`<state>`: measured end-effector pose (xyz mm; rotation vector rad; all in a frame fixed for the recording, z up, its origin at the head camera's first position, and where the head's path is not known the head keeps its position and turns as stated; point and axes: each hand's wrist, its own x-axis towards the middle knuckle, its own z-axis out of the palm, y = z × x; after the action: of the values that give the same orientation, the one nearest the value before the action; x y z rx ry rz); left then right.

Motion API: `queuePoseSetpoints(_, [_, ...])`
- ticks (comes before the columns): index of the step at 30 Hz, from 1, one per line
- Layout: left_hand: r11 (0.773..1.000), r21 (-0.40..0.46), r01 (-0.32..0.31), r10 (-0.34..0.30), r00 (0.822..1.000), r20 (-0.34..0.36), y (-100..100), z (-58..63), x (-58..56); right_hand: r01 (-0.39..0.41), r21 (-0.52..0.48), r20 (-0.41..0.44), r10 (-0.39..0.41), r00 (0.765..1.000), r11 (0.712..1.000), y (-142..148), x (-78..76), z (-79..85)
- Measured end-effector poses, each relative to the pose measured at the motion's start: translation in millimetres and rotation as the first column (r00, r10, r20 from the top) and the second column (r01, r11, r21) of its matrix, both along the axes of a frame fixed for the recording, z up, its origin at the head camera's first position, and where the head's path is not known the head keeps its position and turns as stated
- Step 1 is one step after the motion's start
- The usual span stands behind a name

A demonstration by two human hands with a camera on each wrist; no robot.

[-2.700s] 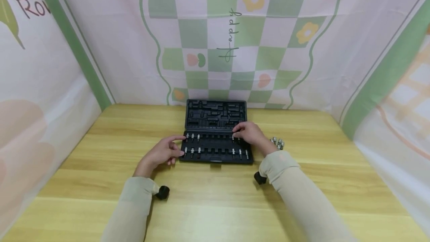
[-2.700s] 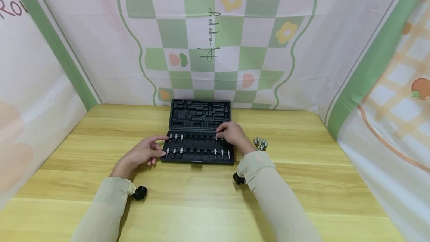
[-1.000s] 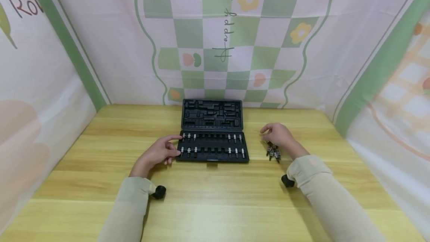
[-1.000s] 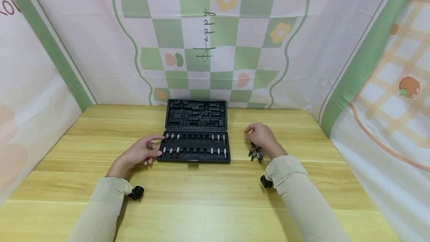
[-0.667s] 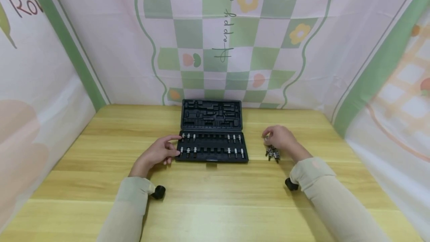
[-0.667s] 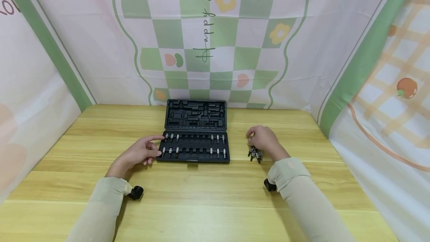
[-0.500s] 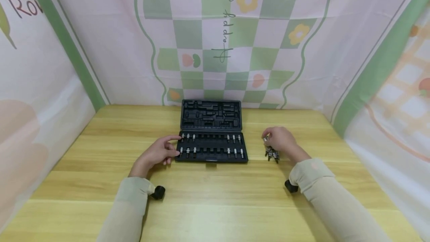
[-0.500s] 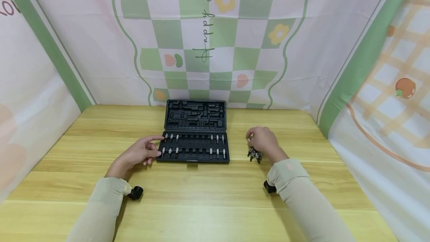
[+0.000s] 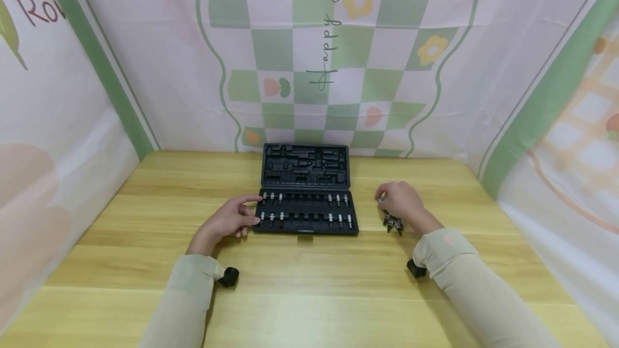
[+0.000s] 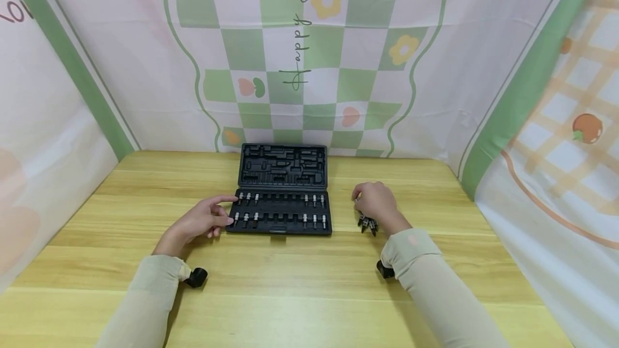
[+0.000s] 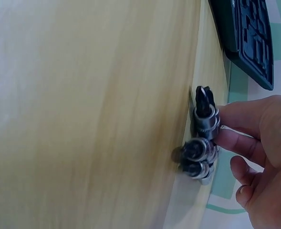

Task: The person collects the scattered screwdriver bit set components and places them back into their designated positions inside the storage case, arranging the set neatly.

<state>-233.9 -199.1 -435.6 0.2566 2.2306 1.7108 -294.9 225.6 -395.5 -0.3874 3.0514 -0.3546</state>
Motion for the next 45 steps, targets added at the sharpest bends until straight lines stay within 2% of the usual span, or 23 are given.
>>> queuePoseSetpoints(12, [1.0, -0.007, -0.016, 0.016, 1.0, 0.006, -1.3, -3.4, -2.1, 0.023, -0.014, 0.051, -0.022, 0.998, 1.0, -9.1, -5.3, -4.4])
queuePoseSetpoints(19, [1.0, -0.009, -0.017, 0.017, 1.0, 0.013, -1.0, -4.1, -3.0, 0.037, -0.032, 0.027, -0.036, 0.999, 0.999, -12.8, -9.9, -7.6])
queuePoseSetpoints(23, [1.0, -0.008, -0.018, 0.018, 1.0, 0.01, -0.3, -3.9, -2.4, 0.059, -0.088, 0.006, -0.059, 0.998, 0.994, -16.8, -10.9, -8.7])
queuePoseSetpoints(27, [1.0, -0.006, -0.017, 0.017, 1.0, 0.0, -0.4, -3.1, -1.2, 0.073, -0.206, -0.001, -0.075, 0.997, 0.976, -22.3, -11.1, -9.6])
queuePoseSetpoints(32, [1.0, 0.0, -0.015, 0.015, 1.0, 0.0, -0.4, -2.9, -1.1, 0.074, -0.337, -0.006, -0.081, 0.997, 0.938, -30.1, -12.9, -11.4])
queuePoseSetpoints(45, [1.0, 0.0, -0.014, 0.014, 1.0, -0.002, -1.4, -3.0, -2.1, 0.038, -0.472, -0.033, -0.061, 0.998, 0.881, -52.1, -7.0, -7.4])
